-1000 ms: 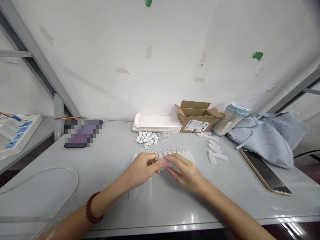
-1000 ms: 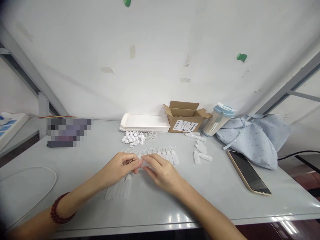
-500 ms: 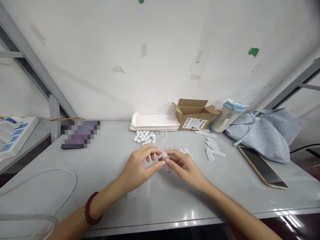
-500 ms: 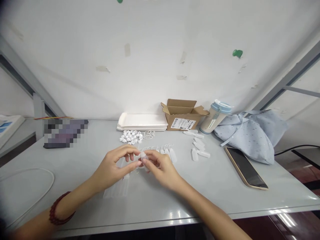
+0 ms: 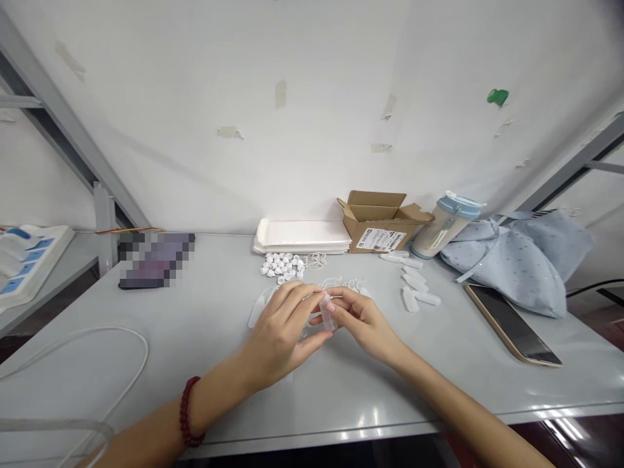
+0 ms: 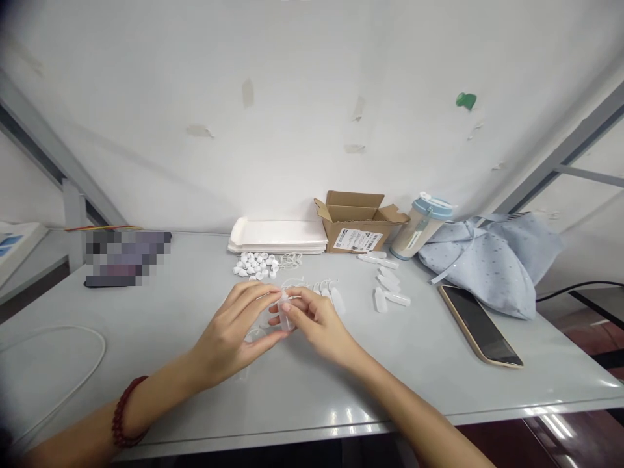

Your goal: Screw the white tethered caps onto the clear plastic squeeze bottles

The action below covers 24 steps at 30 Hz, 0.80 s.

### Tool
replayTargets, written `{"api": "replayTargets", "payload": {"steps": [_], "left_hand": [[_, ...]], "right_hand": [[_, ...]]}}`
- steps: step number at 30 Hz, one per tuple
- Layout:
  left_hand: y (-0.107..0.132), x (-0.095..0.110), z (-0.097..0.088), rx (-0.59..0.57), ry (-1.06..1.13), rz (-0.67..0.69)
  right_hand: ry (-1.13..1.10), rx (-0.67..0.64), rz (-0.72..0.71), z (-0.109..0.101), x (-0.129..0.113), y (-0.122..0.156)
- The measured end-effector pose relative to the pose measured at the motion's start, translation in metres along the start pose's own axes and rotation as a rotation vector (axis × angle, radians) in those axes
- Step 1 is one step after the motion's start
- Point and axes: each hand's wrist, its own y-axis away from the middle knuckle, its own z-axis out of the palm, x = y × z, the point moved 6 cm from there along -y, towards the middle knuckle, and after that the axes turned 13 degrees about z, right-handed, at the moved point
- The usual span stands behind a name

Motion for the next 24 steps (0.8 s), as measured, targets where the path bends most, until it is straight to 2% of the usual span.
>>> {"api": "replayTargets", "payload": {"steps": [7, 15, 24], "left_hand": [[-0.0003, 0.0024, -0.0002, -0.013, -0.035, 0.028], [0.0005, 0.0040, 0.0039, -0.054, -0.033, 0.011], [-0.0032, 0.0085, -0.0039, -0.026, -0.005, 0.021]], "right_hand": [[0.005, 0.009, -0.008, -0.0004, -0.0001, -0.0012], [0.114, 0.051, -0.034, 0.0003, 0.0004, -0.0007], [0.087, 0.006, -0.013, 0.0038, -0.0030, 0.0016]]}}
